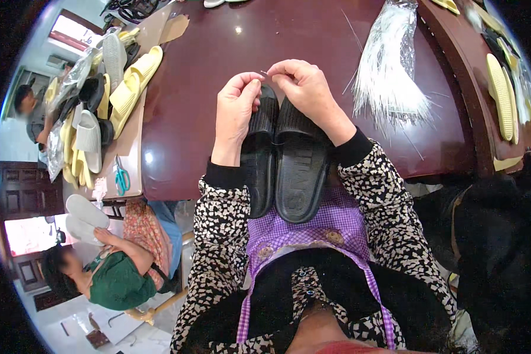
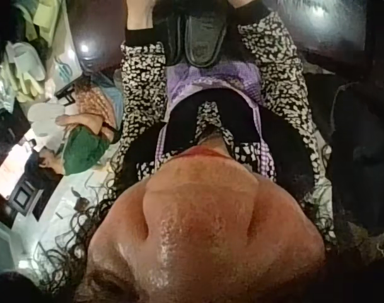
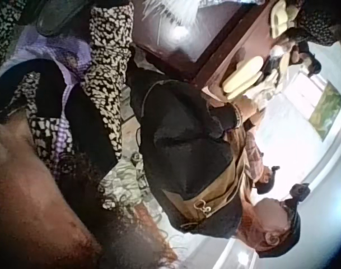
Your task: The person attaches pairs of slippers together by threading plastic tag fasteners through them and securing the ends by hand.
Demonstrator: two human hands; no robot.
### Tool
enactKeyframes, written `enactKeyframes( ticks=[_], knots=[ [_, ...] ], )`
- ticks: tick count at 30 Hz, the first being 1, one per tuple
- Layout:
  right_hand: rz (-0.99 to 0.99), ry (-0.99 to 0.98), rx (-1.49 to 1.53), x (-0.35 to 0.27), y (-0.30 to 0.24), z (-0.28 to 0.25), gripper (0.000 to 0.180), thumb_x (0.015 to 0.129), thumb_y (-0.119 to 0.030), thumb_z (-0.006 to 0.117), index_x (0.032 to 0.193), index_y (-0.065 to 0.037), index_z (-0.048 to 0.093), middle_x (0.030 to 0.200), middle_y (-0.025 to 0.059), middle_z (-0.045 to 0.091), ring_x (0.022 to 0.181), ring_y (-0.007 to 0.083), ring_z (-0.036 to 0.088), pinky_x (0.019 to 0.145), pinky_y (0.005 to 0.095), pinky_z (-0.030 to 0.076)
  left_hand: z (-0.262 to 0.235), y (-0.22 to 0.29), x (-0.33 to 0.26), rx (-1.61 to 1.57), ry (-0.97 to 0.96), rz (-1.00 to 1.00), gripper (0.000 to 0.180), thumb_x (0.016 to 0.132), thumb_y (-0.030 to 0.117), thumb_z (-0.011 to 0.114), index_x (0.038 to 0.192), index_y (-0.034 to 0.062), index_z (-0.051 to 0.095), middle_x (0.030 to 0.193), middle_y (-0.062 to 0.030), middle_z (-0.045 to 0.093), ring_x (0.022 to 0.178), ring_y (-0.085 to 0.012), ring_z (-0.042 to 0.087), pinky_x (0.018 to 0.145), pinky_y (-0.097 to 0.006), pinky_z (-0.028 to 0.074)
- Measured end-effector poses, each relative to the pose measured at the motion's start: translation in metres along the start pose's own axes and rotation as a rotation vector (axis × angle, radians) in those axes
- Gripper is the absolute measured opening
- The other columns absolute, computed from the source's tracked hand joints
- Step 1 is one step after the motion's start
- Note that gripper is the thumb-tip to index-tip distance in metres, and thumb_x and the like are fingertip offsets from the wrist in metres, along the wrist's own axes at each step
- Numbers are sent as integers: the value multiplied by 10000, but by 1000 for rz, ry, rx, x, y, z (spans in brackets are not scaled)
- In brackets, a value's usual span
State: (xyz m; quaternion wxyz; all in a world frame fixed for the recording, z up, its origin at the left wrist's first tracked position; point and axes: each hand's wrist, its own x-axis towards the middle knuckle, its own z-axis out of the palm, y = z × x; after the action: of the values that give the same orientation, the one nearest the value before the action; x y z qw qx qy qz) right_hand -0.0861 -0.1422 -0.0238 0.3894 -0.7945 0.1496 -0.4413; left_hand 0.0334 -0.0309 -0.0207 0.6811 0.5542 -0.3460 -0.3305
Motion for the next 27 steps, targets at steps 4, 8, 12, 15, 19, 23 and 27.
enactKeyframes(
  ticks=[4,8,12,15,19,23,27],
  knots=[
    [-53,10,-91,3,6,-2,89,807,-34,647,883,-48,693,797,53,668,712,146,598,645,271,484,-2,-1,3,-28,-62,-34,116,932,141,563,946,58,643,736,56,553,619,-11,470,555,-151,381],
    [-128,12,-156,6,13,-4,85,788,-34,657,851,-70,702,768,43,660,713,179,592,655,302,478,-3,-1,7,-59,-87,-70,125,937,146,549,931,62,641,739,55,555,623,-14,470,565,-157,382],
    [-201,13,-214,6,15,-4,93,774,-32,660,835,-86,704,731,35,645,706,198,578,660,324,463,-6,-1,9,-76,-106,-108,124,934,145,547,913,65,638,740,52,558,627,-18,473,575,-164,385],
    [-218,7,-222,5,14,-4,101,767,-30,658,829,-96,703,712,34,634,700,203,570,662,330,451,-7,-3,10,-87,-114,-115,116,929,137,548,901,66,635,742,49,562,628,-24,473,577,-169,384],
    [-231,4,-269,3,9,-4,97,770,-34,657,823,-103,698,707,29,629,709,195,566,681,324,440,-11,-5,10,-96,-132,-129,107,921,125,550,892,65,633,743,42,566,629,-34,471,581,-180,384],
    [-183,-19,-210,3,12,-3,81,777,-45,654,815,-107,689,730,15,633,731,187,565,723,319,428,-13,-7,12,-114,-160,-130,104,917,112,548,884,57,629,742,33,569,629,-43,468,582,-188,381],
    [-172,-27,-204,1,11,-2,73,785,-50,648,815,-108,680,751,6,638,746,185,566,757,321,418,-14,-7,12,-135,-174,-127,106,915,103,546,877,45,627,735,28,566,627,-46,466,582,-191,379]
  ],
)
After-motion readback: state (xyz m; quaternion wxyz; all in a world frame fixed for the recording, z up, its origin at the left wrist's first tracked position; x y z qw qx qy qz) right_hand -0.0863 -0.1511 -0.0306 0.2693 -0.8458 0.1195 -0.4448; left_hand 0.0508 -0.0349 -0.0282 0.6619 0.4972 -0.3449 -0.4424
